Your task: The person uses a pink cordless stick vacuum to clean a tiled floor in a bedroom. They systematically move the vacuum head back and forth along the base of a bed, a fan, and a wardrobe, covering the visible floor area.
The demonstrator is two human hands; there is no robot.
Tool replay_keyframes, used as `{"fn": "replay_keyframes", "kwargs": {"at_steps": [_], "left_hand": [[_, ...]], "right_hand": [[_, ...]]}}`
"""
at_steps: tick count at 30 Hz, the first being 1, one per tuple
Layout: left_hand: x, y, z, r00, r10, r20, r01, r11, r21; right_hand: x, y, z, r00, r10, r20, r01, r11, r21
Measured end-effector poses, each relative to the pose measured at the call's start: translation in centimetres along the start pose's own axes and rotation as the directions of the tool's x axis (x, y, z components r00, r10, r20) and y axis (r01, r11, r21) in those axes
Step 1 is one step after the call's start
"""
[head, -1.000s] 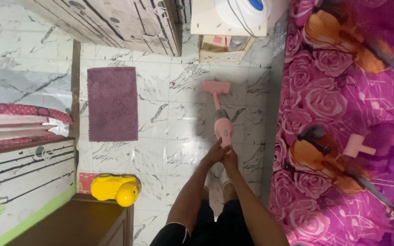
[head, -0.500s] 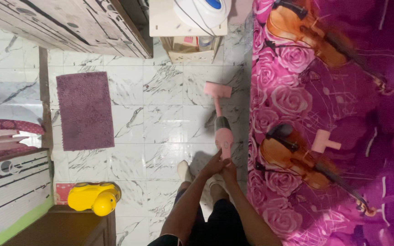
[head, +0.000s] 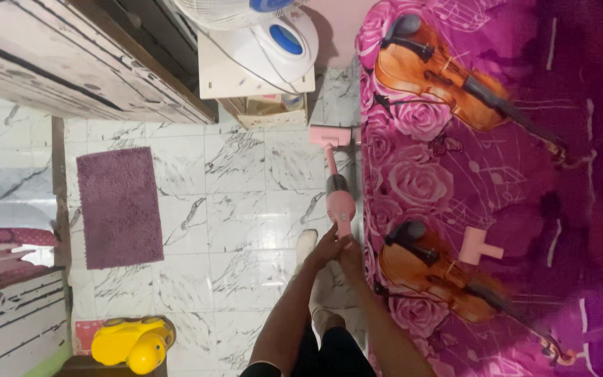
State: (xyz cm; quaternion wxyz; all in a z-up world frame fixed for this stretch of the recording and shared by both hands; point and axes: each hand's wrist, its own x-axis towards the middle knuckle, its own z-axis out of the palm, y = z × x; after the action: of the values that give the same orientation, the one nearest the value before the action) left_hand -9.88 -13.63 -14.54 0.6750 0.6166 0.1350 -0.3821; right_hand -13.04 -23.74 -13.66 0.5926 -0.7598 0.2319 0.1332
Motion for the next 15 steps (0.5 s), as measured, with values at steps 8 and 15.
{"fn": "replay_keyframes", "kwargs": {"at_steps": [8, 15], "left_hand": [[7.9, 6.4, -1.8, 0.997, 0.014, 0.073, -0.015, 1.0, 0.016], [7.8, 5.7, 1.0, 0.949, 0.316, 0.007, -0.315, 0.943, 0.111]], "right_hand": [[10.2, -3.3, -0.6, 0.992, -0.118, -0.037, 0.121, 0.986, 0.113], [9.4, -0.7, -2.5, 0.991, -0.096, -0.096, 0.093, 0.995, -0.035]]}}
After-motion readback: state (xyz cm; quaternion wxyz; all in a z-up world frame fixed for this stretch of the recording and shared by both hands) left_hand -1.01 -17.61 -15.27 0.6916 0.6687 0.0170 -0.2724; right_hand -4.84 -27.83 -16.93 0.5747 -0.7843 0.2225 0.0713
